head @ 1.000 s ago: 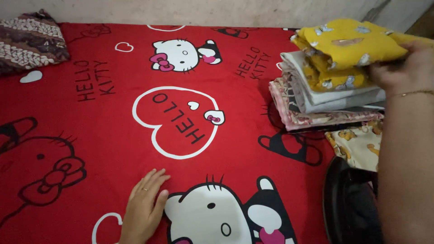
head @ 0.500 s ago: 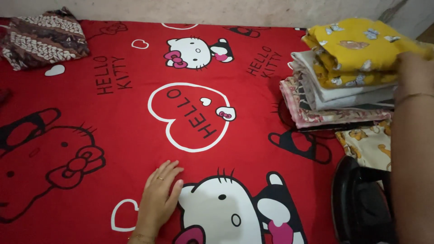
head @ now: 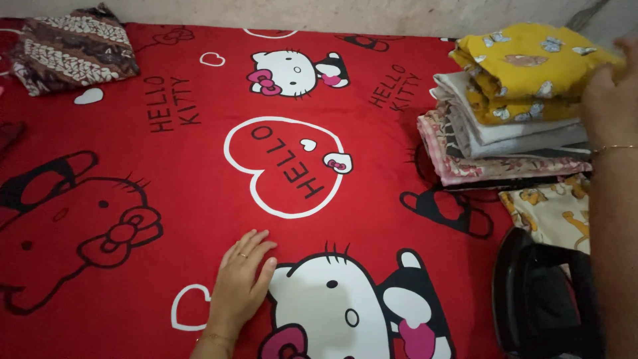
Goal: Ironing and folding clothes on a bed surface.
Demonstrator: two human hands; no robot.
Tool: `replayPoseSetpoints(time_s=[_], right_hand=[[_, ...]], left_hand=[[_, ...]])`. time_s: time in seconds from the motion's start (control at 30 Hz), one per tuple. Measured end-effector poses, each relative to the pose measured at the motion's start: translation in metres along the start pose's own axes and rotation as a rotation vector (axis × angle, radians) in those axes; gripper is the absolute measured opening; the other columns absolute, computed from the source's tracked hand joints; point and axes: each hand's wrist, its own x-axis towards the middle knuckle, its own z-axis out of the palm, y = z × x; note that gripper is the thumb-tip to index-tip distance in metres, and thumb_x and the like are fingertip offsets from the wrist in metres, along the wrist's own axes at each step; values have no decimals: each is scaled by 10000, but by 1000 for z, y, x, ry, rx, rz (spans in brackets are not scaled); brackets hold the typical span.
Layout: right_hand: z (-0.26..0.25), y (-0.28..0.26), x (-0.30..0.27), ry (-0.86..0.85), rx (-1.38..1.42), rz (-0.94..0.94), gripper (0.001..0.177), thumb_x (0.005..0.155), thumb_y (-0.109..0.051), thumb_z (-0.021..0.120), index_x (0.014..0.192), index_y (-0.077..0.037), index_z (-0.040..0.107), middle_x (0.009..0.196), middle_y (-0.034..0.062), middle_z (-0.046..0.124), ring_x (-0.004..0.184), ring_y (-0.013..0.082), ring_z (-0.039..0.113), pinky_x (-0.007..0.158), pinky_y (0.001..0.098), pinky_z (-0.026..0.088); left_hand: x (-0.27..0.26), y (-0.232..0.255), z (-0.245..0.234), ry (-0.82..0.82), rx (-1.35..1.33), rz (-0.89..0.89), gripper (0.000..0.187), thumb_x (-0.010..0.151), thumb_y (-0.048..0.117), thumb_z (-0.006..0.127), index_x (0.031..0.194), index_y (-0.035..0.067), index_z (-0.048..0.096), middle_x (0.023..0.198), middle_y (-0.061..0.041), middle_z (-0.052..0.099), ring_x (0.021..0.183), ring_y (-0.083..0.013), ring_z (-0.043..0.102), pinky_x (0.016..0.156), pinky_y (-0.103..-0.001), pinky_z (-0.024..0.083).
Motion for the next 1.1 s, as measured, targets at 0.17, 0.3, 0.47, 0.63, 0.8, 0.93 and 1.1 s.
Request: replayPoseSetpoints(time_s=[0.17, 0.3, 0.47, 0.63, 0.8, 0.93, 1.1], right_hand=[[30, -174, -67, 73, -161, -144, 548, 922, -52, 670, 1443, 35, 524, 1445, 266, 530, 1351, 403, 499, 1103, 507, 395], [76, -335, -193, -334, 133, -208, 448, 815, -226, 726, 1254, -171, 659, 1303, 88, 671, 1289, 337, 588, 1135, 493, 406], [82, -430, -292, -895, 179, 90, 617, 811, -330, 723, 1397, -217, 564, 1520, 165, 430, 1412, 375, 335, 1124, 594, 254], [79, -460, -308, -905, -50, -95, 612, 889, -430, 624, 1440, -190, 506, 1559, 200, 383, 1427, 415, 294, 1129, 643, 188], [82, -463, -310, -842, -117, -63, 631, 879, -468, 594, 1455, -219, 528, 1549, 149, 435, 1424, 385, 345, 1127, 634, 204], [84, -457, -319, -776, -69, -49, 581, 876, -448, 590, 1412, -223, 570, 1524, 122, 478, 1437, 357, 373, 1156, 610, 222], [83, -456, -320, -685, 4, -36, 533, 902, -402, 581, 1391, -194, 623, 1532, 129, 519, 1452, 358, 398, 1190, 592, 221]], left_hand=[[0, 3, -1, 35, -37, 17, 351, 952, 291, 559, 1184, 75, 710, 1404, -114, 627, 1419, -292, 459, 1169, -481, 298], [2, -3, -1, 57, -51, 51, 339, 933, 276, 593, 1167, 58, 706, 1392, -144, 625, 1390, -325, 474, 1146, -490, 316], [-2, -10, 4, 106, -66, 102, 321, 933, 258, 611, 1163, 53, 701, 1379, -154, 631, 1370, -341, 503, 1146, -488, 347], [-2, -16, 16, 153, -80, 113, 306, 956, 249, 607, 1177, 59, 701, 1369, -153, 647, 1367, -347, 517, 1153, -492, 355], [-4, -11, 15, 145, -73, 100, 307, 972, 283, 610, 1179, 75, 700, 1372, -166, 645, 1382, -362, 509, 1172, -506, 329], [-44, 18, 7, 191, 51, 108, 367, 958, 309, 614, 1243, 87, 679, 1425, -178, 596, 1411, -388, 466, 1185, -568, 284], [-164, 28, -28, 34, 185, 190, 538, 953, 432, 669, 1421, 178, 593, 1602, -165, 433, 1509, -381, 353, 1174, -673, 169]])
